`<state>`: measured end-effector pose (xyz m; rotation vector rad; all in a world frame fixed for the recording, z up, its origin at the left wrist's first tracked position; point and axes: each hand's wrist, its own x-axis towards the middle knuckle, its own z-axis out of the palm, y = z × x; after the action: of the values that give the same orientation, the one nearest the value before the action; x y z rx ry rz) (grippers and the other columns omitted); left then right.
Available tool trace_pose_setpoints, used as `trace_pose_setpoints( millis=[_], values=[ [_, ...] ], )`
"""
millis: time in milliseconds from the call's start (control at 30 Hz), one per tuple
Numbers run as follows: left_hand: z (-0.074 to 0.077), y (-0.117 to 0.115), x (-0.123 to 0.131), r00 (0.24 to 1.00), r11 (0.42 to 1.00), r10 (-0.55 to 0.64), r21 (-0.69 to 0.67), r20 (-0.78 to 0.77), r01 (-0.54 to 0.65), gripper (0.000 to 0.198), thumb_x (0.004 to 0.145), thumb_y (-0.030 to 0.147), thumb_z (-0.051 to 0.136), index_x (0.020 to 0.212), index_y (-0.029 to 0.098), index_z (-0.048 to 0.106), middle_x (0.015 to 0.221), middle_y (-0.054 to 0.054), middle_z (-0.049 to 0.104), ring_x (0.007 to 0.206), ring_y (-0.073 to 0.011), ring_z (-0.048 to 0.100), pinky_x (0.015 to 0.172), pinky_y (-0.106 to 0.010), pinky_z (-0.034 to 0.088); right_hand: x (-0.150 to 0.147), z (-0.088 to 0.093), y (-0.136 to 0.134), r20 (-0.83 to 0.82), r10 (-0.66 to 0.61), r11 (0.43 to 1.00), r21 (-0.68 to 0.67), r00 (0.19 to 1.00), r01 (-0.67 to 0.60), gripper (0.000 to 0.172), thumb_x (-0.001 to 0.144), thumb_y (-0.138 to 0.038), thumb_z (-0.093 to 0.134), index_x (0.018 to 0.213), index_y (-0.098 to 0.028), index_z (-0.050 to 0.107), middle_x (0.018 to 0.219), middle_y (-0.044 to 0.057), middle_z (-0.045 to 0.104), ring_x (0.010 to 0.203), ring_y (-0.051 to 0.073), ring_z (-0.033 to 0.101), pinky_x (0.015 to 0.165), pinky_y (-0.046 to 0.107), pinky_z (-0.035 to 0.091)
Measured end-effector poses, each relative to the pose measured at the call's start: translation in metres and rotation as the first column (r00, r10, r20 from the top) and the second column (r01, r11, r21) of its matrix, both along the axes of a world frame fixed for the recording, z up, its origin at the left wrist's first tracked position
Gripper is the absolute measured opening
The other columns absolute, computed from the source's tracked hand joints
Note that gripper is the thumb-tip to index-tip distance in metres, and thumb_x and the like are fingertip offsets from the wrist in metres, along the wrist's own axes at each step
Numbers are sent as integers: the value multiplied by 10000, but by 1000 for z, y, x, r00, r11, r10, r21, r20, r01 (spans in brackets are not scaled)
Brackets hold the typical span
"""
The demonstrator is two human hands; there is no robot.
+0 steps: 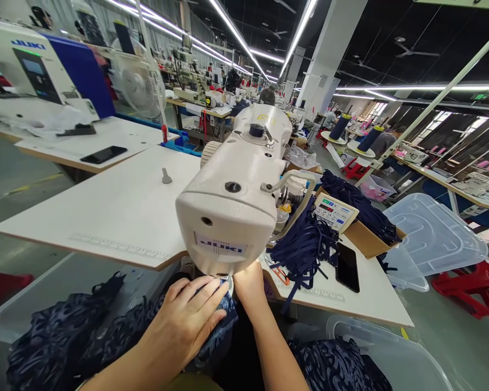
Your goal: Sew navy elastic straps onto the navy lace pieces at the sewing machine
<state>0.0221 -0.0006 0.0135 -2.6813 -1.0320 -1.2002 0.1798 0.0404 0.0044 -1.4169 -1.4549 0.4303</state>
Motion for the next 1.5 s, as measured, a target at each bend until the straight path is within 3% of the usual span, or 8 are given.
trace_pose_setpoints(
  millis=[300, 600, 800, 867, 967, 1100, 1267, 1500],
  values=[
    [-2, 0, 4, 999, 998, -28, 63, -32, 30, 290, 946, 236, 496, 1213, 179, 593, 1125, -37, 685, 1016, -208, 580, 901, -369, 329, 3, 4, -38, -122, -129, 986, -122, 984, 114, 196, 911, -277, 407, 905, -200, 586, 855, 55, 631, 853, 199, 595, 752, 295, 494],
    [9, -10, -7, 977, 973, -205, -116, -61, 197, 194, 940, 221, 452, 973, 213, 643, 1095, -48, 638, 1038, -199, 542, 926, -337, 358, 20, 21, -115, -111, 316, 880, -337, 942, -334, 206, 971, -319, 428, 874, -225, 583, 797, -17, 592, 737, 136, 549, 688, 221, 429],
    [29, -16, -26, 918, 509, -390, -814, 73, 281, 333, 967, 370, 378, 720, 188, 506, 586, 61, 461, 522, -83, 381, 475, -194, 319, 8, 28, -106, 258, 279, 959, -130, 925, -253, 204, 966, -202, 411, 934, -221, 612, 846, 38, 622, 770, 167, 570, 676, 255, 452],
    [27, -10, -29, 946, 459, -310, -856, 94, 236, 352, 970, 407, 360, 749, 181, 515, 562, 74, 439, 496, -74, 368, 452, -193, 289, -2, 23, -90, 475, 154, 987, -26, 867, -161, 236, 961, -184, 406, 921, -212, 637, 821, 62, 640, 737, 194, 560, 637, 286, 450],
    [18, 0, -34, 990, 662, -139, -741, 26, 113, 344, 969, 400, 364, 784, 184, 558, 616, 54, 535, 539, -98, 493, 495, -200, 358, -15, 13, -69, 608, 11, 995, 73, 794, -70, 247, 962, -211, 423, 897, -216, 662, 796, 71, 658, 710, 209, 562, 623, 307, 453],
    [4, 7, -35, 996, 988, 84, -133, 36, -79, 200, 941, 281, 472, 1040, 188, 619, 1036, -64, 666, 972, -205, 608, 861, -312, 447, -19, 6, -63, 610, -96, 992, 126, 787, 23, 238, 960, -221, 439, 963, -239, 676, 796, 60, 656, 716, 194, 584, 624, 286, 455],
    [-8, 5, -29, 978, 979, -193, 45, -81, 197, 396, 952, 78, 330, 1274, 194, 528, 1260, -30, 621, 1211, -133, 503, 1075, -312, 252, -7, 2, -73, 379, -30, 999, -8, 925, 36, 230, 958, -282, 457, 1005, -252, 681, 816, 46, 638, 743, 176, 600, 667, 276, 475],
    [-9, 0, -17, 994, 998, -57, -19, -92, 55, 326, 960, 216, 449, 1267, 254, 554, 1199, -15, 663, 1148, -165, 559, 983, -346, 256, -2, -1, -64, -102, -94, 983, -167, 990, 76, 92, 880, -297, 536, 897, -209, 555, 731, -21, 605, 673, 147, 591, 658, 254, 485]
  ],
)
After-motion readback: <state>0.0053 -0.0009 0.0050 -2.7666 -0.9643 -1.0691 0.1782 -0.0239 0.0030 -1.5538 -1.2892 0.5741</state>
